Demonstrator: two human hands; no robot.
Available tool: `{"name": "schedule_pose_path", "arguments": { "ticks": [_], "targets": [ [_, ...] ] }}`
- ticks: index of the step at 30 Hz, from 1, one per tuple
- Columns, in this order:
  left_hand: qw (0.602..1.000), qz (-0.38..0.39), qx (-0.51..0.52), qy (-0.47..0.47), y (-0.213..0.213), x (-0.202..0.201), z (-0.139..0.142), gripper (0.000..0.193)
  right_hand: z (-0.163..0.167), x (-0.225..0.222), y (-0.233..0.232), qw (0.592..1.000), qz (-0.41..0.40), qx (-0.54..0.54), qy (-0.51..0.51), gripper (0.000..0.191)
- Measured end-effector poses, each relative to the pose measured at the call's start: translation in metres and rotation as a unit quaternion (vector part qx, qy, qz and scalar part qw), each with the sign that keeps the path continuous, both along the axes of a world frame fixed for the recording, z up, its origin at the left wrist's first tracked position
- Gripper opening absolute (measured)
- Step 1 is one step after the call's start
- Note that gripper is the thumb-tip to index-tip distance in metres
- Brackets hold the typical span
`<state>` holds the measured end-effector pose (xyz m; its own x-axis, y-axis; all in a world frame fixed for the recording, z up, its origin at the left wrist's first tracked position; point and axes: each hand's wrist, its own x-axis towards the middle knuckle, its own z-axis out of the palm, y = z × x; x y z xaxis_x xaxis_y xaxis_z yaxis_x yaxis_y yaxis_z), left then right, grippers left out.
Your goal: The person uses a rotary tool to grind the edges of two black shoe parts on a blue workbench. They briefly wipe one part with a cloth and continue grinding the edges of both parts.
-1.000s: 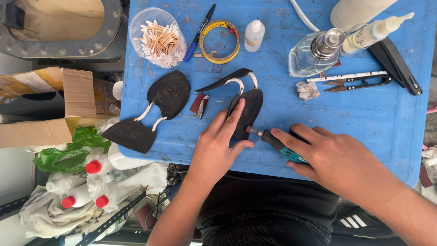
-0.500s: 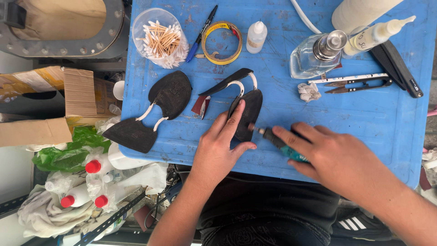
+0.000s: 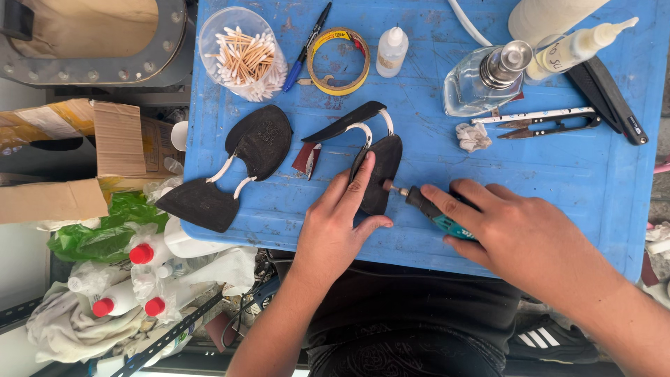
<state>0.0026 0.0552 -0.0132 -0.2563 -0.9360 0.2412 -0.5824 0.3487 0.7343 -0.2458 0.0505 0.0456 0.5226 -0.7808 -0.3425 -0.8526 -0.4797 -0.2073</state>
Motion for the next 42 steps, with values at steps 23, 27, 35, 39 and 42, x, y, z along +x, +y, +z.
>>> {"name": "schedule_pose_path", "arguments": {
  "ticks": [23, 27, 35, 39, 42],
  "targets": [
    [1.0, 0.011, -0.005, -0.007, -0.0003, -0.0004, -0.003, 0.098, 0.001, 0.0033, 0.0005, 0.997, 0.008, -0.035, -0.066, 0.076],
    [0.999, 0.014, -0.033, -0.006, 0.0006, -0.0023, -0.0042, 0.1, 0.0013, 0.0, 0.0002, 1.0, -0.016, 0.002, 0.0, 0.078],
    [1.0, 0.013, -0.013, -0.011, 0.0016, -0.0016, -0.0052, 0.1, -0.0028, -0.003, 0.0028, 1.0, -0.007, -0.022, -0.011, 0.076],
    [1.0, 0.012, -0.027, -0.01, 0.0013, -0.0013, -0.0048, 0.099, -0.0021, -0.0023, 0.0039, 0.998, 0.025, -0.033, -0.046, 0.076],
    [1.0, 0.011, 0.014, -0.014, 0.0018, -0.0012, -0.0043, 0.098, -0.001, -0.0031, 0.0043, 1.0, -0.004, -0.014, 0.006, 0.077]
  ]
}}
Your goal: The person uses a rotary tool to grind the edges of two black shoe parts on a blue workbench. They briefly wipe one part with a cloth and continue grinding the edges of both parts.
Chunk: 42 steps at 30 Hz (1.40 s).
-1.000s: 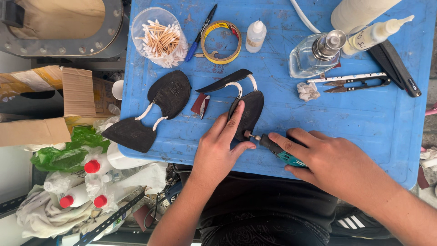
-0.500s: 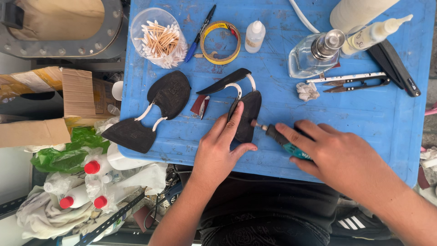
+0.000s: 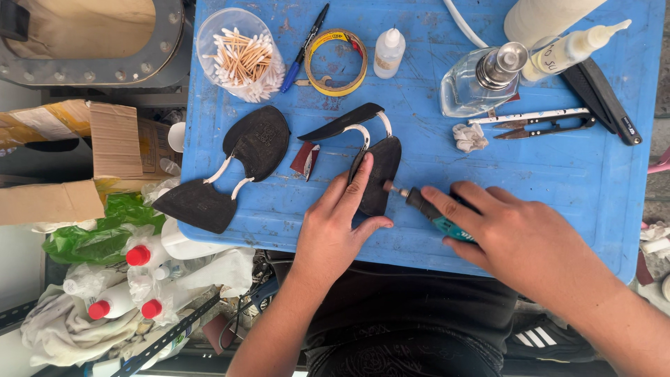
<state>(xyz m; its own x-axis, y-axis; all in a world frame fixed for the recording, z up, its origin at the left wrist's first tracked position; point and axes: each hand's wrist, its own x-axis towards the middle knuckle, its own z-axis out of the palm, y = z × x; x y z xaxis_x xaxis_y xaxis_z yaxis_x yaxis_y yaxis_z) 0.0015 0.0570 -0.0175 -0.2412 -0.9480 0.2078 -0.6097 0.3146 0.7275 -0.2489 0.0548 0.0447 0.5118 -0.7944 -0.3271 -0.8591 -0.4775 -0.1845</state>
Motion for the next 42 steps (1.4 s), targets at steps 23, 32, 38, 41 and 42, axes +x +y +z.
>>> {"name": "schedule_pose_path", "arguments": {
  "ticks": [23, 32, 38, 41, 42],
  "targets": [
    [0.998, -0.045, 0.035, -0.014, -0.008, 0.003, 0.027, 0.099, 0.003, -0.014, -0.005, 0.996, -0.023, -0.079, -0.029, 0.07],
    [0.994, -0.07, 0.067, -0.054, -0.019, 0.0, 0.037, 0.101, 0.001, -0.009, -0.006, 0.997, 0.03, -0.042, -0.059, 0.076],
    [0.99, -0.072, 0.1, -0.073, -0.023, -0.001, 0.04, 0.102, 0.002, -0.01, -0.008, 0.999, 0.002, -0.048, -0.016, 0.073],
    [0.992, -0.072, 0.086, -0.06, -0.022, 0.001, 0.041, 0.102, 0.001, -0.009, -0.007, 0.997, 0.016, -0.038, -0.068, 0.073],
    [0.993, -0.075, 0.074, -0.053, -0.022, 0.001, 0.042, 0.102, 0.002, -0.01, -0.007, 0.998, 0.004, -0.035, -0.06, 0.072]
  ]
}}
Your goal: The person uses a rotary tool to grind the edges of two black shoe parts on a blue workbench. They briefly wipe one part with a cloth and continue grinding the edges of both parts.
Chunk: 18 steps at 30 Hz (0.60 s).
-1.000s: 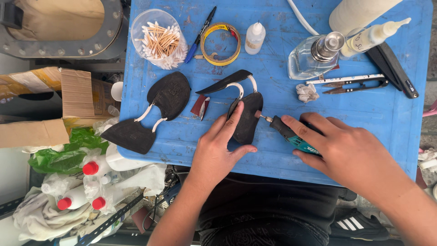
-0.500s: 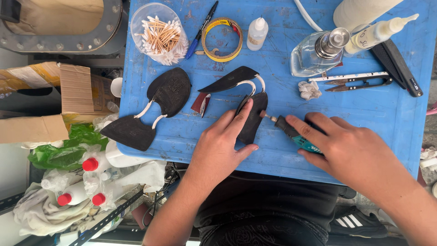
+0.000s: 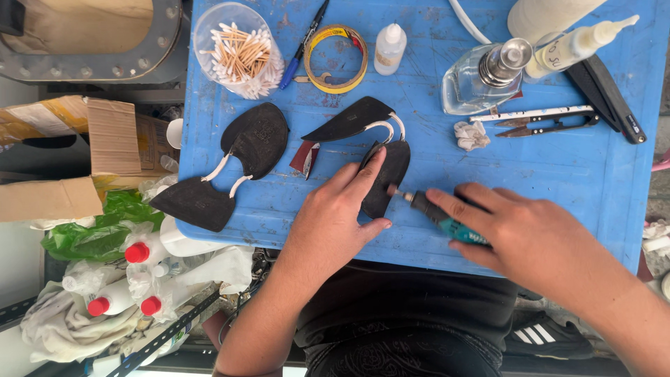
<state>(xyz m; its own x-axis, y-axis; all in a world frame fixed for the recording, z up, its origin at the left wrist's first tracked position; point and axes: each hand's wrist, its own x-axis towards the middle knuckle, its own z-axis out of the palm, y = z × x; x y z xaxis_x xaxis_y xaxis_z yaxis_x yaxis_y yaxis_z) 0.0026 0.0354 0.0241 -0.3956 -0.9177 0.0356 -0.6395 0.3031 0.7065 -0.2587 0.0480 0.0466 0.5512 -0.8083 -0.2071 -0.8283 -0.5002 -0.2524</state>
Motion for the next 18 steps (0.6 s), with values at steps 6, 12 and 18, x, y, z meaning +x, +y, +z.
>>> {"name": "schedule_pose_path", "arguments": {
  "ticks": [6, 12, 18],
  "targets": [
    [0.999, -0.003, 0.039, -0.023, -0.0031, -0.0008, 0.0017, 0.102, -0.0008, -0.001, -0.0013, 1.0, 0.004, 0.011, 0.016, 0.075],
    [0.998, -0.011, 0.057, -0.025, -0.0034, 0.0008, 0.0046, 0.102, 0.0019, -0.0025, -0.0011, 0.999, -0.02, 0.005, 0.036, 0.073],
    [0.999, -0.02, 0.03, -0.023, -0.0036, 0.0031, 0.007, 0.1, 0.0007, -0.0008, -0.0035, 1.0, -0.013, 0.012, 0.014, 0.075]
  ]
}}
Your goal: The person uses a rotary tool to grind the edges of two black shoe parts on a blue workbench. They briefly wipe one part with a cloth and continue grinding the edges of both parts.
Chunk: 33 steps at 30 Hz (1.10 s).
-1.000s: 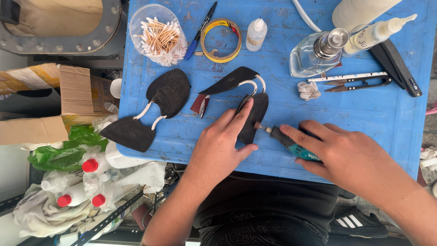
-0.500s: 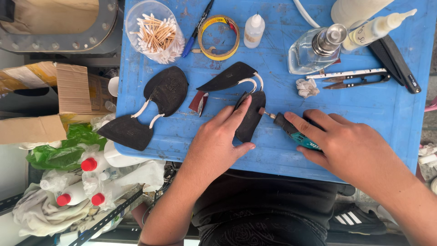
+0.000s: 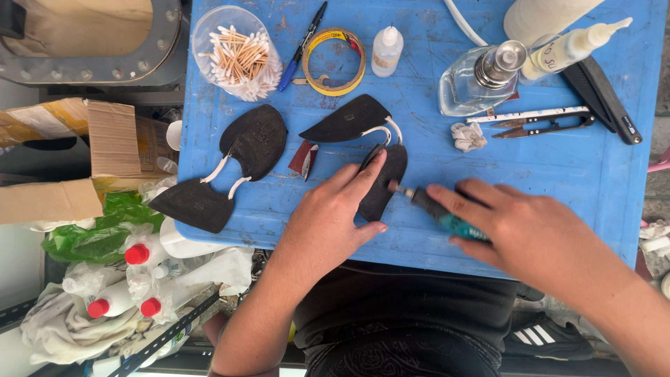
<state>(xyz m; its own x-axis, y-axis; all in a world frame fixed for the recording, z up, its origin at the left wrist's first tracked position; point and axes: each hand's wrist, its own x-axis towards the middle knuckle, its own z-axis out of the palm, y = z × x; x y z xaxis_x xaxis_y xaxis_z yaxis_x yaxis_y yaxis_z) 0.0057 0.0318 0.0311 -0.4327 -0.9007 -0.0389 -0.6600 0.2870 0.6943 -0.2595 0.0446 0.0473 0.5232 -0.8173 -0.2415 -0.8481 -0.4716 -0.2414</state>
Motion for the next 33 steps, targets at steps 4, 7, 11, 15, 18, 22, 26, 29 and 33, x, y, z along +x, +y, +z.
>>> {"name": "schedule_pose_path", "arguments": {
  "ticks": [4, 7, 11, 15, 18, 22, 26, 29, 33],
  "targets": [
    [1.0, 0.0, 0.022, -0.014, -0.003, -0.001, -0.001, 0.101, 0.001, -0.002, -0.003, 0.999, -0.009, -0.04, 0.027, 0.073],
    [1.0, -0.007, 0.003, -0.005, -0.002, 0.0, -0.001, 0.101, 0.0, -0.002, -0.002, 0.999, -0.009, 0.038, -0.002, 0.077],
    [1.0, -0.012, -0.003, 0.013, -0.001, 0.001, -0.003, 0.099, -0.002, -0.005, 0.001, 1.0, -0.024, -0.008, 0.002, 0.069],
    [1.0, -0.003, 0.019, 0.008, 0.001, 0.0, -0.007, 0.101, -0.006, -0.012, 0.003, 1.0, -0.013, -0.014, 0.023, 0.075],
    [0.998, -0.005, -0.01, 0.055, 0.001, -0.001, -0.013, 0.101, -0.016, -0.013, 0.002, 0.997, -0.016, -0.044, 0.053, 0.075],
    [0.998, -0.006, -0.02, 0.067, -0.002, -0.003, -0.021, 0.103, -0.027, -0.016, -0.003, 0.993, -0.028, -0.085, 0.08, 0.076],
    [0.999, -0.012, 0.008, 0.043, -0.003, -0.001, -0.025, 0.104, -0.033, -0.015, -0.005, 0.994, -0.036, -0.039, 0.099, 0.081],
    [0.998, -0.017, 0.0, 0.058, -0.003, 0.001, -0.027, 0.104, -0.029, -0.014, -0.005, 0.993, -0.032, -0.093, 0.064, 0.075],
    [0.993, -0.032, -0.044, 0.1, -0.004, 0.008, -0.026, 0.104, -0.018, -0.01, -0.003, 0.995, -0.026, -0.035, 0.086, 0.073]
  ]
}}
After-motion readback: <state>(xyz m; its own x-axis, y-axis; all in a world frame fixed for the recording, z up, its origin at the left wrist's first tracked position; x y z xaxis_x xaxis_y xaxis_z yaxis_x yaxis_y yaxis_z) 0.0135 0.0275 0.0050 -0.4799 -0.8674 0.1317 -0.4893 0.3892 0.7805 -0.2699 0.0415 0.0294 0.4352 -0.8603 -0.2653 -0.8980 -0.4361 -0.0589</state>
